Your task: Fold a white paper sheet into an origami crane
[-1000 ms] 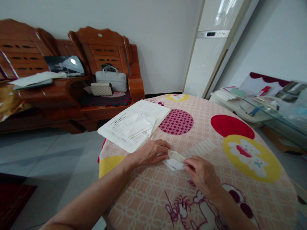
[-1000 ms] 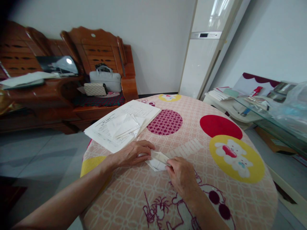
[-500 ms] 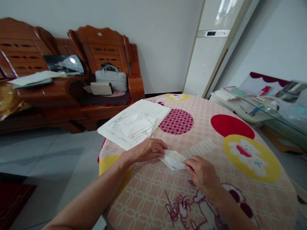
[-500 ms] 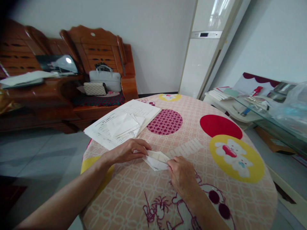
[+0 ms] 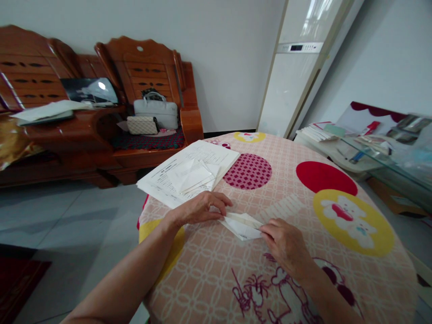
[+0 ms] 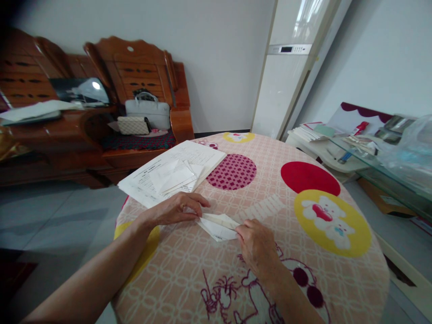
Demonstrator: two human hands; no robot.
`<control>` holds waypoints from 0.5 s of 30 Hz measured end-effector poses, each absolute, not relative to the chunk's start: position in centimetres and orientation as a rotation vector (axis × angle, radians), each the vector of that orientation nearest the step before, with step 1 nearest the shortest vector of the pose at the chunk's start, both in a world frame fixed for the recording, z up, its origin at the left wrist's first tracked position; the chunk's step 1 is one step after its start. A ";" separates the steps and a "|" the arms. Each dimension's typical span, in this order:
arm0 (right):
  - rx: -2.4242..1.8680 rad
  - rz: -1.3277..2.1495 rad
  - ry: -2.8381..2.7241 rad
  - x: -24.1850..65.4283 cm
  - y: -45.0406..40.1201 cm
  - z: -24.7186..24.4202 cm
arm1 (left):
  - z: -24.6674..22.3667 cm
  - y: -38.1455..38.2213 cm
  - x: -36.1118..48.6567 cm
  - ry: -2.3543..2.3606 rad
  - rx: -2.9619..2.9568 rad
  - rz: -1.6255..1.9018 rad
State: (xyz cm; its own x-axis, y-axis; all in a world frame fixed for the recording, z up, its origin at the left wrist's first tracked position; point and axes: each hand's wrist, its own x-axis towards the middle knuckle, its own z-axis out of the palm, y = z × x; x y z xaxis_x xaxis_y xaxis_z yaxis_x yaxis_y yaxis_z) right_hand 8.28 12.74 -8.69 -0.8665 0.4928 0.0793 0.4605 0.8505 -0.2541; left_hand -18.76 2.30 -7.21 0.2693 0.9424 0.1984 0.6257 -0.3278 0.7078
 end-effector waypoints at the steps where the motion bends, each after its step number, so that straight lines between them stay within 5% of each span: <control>1: -0.746 0.327 -2.883 8.3 12.7 -8.7 | -7.1 2.2 -18.8 1.425 2.049 0.827; 15: -0.734 0.420 -2.778 8.6 13.3 -9.5 | -6.8 2.1 -18.7 1.538 2.035 0.697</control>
State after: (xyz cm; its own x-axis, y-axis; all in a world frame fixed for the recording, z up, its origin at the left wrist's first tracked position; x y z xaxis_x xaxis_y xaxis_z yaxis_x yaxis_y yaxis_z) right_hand 8.61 13.28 -9.52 -0.8460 0.5107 0.1532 0.4426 0.8329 -0.3323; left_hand -18.71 2.10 -6.76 0.2336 0.9668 0.1034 0.7155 -0.2429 0.6550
